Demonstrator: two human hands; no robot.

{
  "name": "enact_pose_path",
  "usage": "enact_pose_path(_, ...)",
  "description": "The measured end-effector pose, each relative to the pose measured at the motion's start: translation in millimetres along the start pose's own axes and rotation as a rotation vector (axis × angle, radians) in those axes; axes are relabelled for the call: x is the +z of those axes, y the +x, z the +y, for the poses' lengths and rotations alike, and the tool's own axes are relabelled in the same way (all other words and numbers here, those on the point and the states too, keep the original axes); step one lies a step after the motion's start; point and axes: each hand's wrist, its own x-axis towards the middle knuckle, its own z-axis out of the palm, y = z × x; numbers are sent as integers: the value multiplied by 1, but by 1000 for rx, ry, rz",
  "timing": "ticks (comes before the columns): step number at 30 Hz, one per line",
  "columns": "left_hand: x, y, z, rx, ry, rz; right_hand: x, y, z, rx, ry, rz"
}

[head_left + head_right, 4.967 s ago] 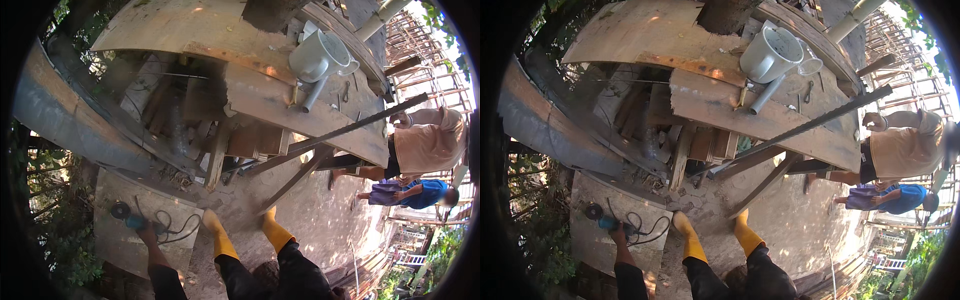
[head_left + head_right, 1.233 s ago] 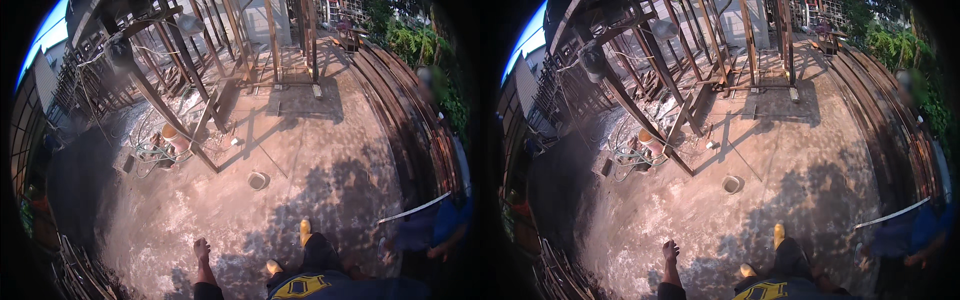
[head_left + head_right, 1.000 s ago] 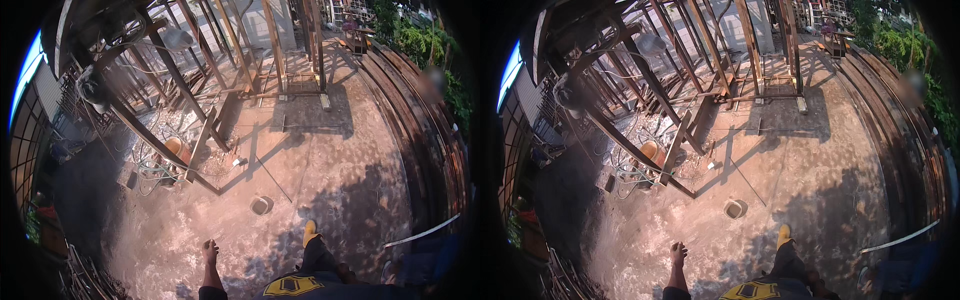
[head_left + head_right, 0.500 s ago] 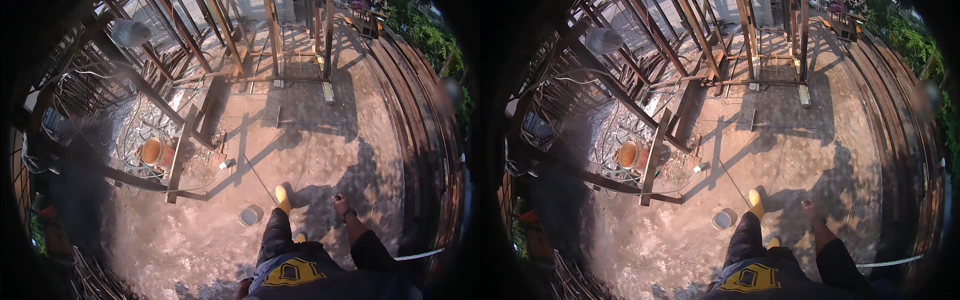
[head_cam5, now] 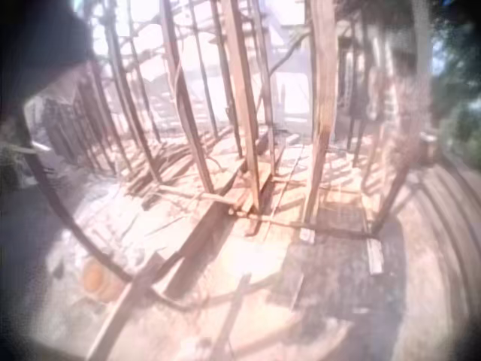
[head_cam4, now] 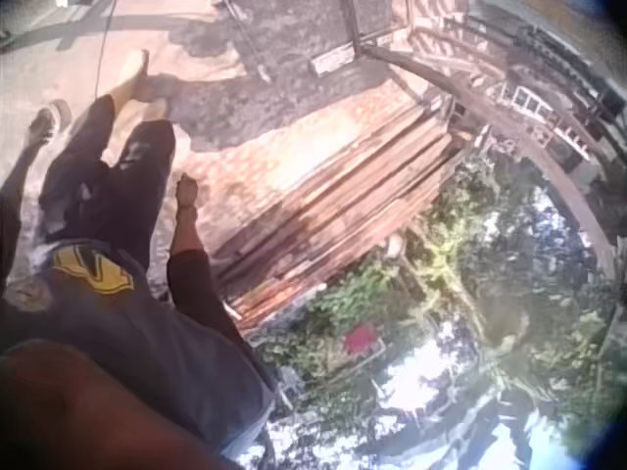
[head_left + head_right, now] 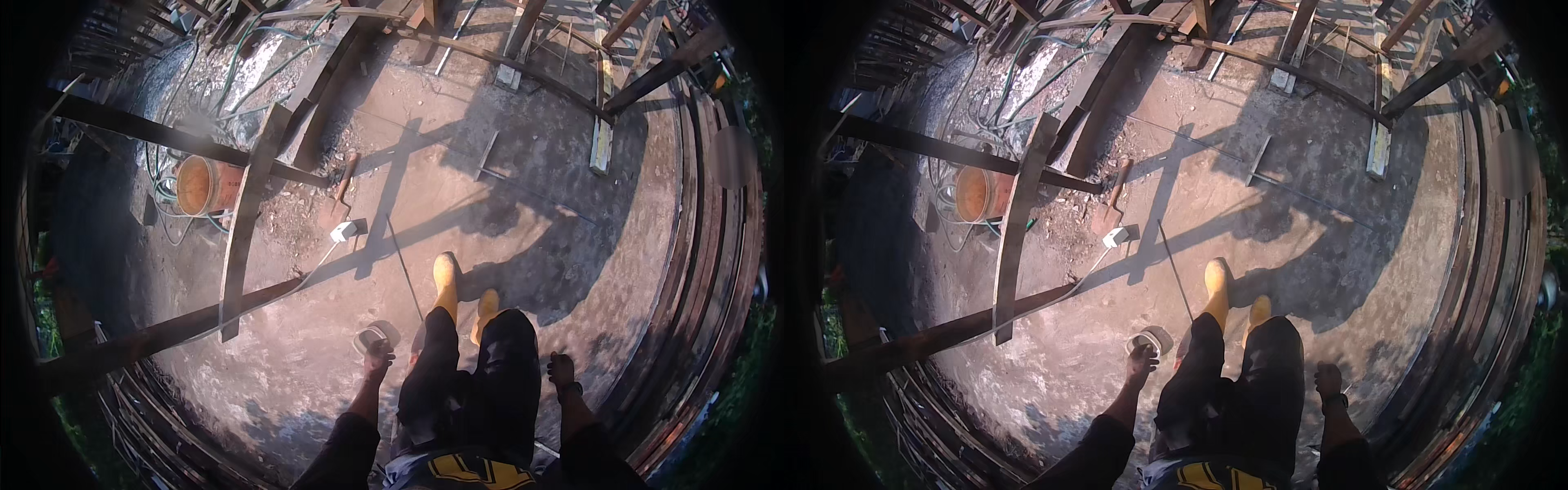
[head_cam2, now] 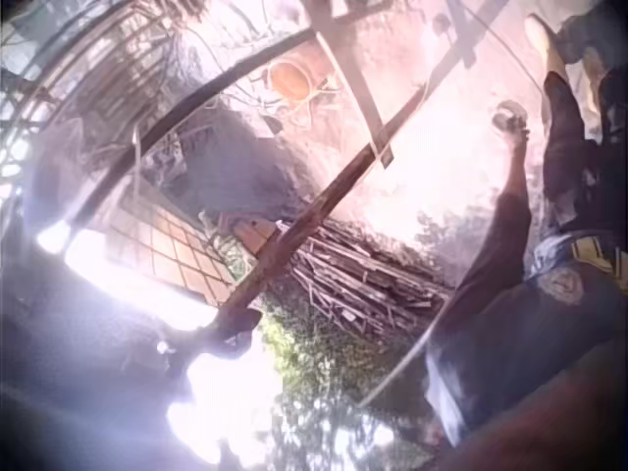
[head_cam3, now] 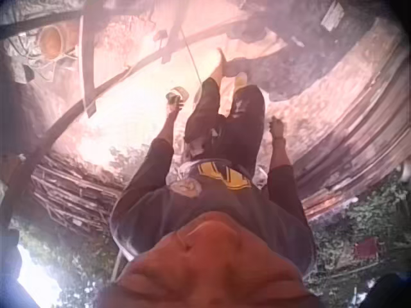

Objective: The person uses a power grinder to cut a rebar rod on a concrete floor, then picks up the cut rebar and a piece of wood and moves to a workbench area.

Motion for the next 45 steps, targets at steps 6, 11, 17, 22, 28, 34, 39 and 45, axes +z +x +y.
enact_pose_path(6,39,106,-105,-200,-13,57,16,165,-119,-22,35,-63)
enact_pose_path(11,100,223,-133,-334,157,210,5,406,-178,-501,-624,2)
enact_pose_path(17,109,369,-184,38,551,519,94,590,-317,-1237,-969,377)
enact_pose_path(22,156,427,-195,-85,385,680,141,604,-343,-950,-1491,638)
enact_pose_path(28,154,434,-190,-88,621,616,129,581,-379,-923,-1127,94)
enact_pose_path(34,160,443,-164,-379,636,585,290,449,-517,-953,-928,-280)
enact_pose_path(39,157,430,-168,-244,624,579,384,419,-613,-1737,-716,-195)
enact_pose_path(45,165,439,-169,-249,531,688,409,475,-614,-1419,-1008,-309)
